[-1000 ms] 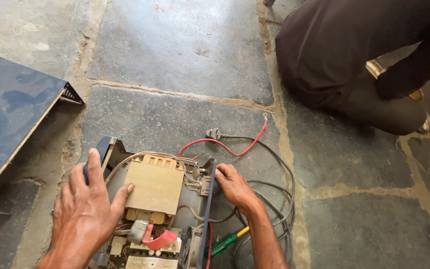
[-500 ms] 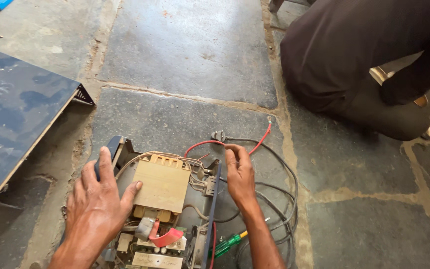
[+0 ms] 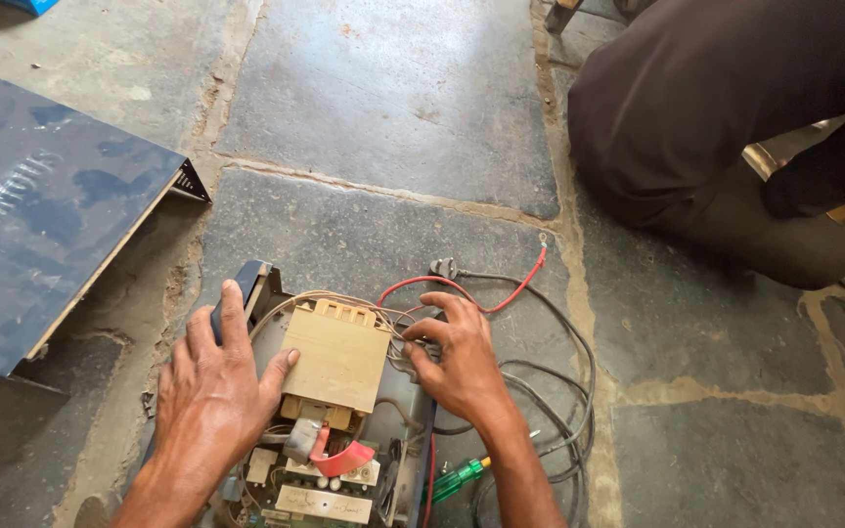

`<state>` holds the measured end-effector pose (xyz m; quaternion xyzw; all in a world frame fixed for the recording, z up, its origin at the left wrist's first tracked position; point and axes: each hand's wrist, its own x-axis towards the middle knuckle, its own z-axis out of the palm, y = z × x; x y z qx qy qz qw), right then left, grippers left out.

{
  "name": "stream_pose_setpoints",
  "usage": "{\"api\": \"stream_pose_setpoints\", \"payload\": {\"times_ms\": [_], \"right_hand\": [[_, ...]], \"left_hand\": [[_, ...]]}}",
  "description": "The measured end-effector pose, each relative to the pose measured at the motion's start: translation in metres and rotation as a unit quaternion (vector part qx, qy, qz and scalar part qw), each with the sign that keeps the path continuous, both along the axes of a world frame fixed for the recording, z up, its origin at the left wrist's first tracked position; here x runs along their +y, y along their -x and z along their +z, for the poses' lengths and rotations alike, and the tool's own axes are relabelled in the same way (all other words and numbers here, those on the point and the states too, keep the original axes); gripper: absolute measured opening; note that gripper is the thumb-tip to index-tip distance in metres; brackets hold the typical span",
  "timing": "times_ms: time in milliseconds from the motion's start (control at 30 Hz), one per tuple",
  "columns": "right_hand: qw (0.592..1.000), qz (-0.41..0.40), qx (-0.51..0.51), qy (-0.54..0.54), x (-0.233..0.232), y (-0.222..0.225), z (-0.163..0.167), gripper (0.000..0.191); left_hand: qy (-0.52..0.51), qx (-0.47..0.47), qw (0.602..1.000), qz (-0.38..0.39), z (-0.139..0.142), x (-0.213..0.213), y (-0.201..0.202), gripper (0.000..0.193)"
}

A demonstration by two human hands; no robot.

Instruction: The person sits on the floor and works on the internal components of an open electronic device. They use a green-handled screwdriver to tighten screws and adjust wires connected to a transformer and circuit board.

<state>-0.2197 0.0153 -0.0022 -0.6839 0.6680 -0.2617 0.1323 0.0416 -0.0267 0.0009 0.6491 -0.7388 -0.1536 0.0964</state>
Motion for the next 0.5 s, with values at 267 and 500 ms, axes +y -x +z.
{"api": "stream_pose_setpoints", "payload": {"times_ms": [267, 500], "right_hand": [[0.996, -0.073, 0.012, 0.055, -0.002, -0.006, -0.011, 0.009], [0.997, -0.054, 0.031, 0.046, -0.002, -0.002, -0.011, 0.028]], "left_hand": [[-0.016, 0.002, 1.0, 0.008, -0.001, 0.0, 0.001, 0.103], [-0.014, -0.001, 1.0, 0.006, -0.004, -0.001, 0.0, 0.104]]}}
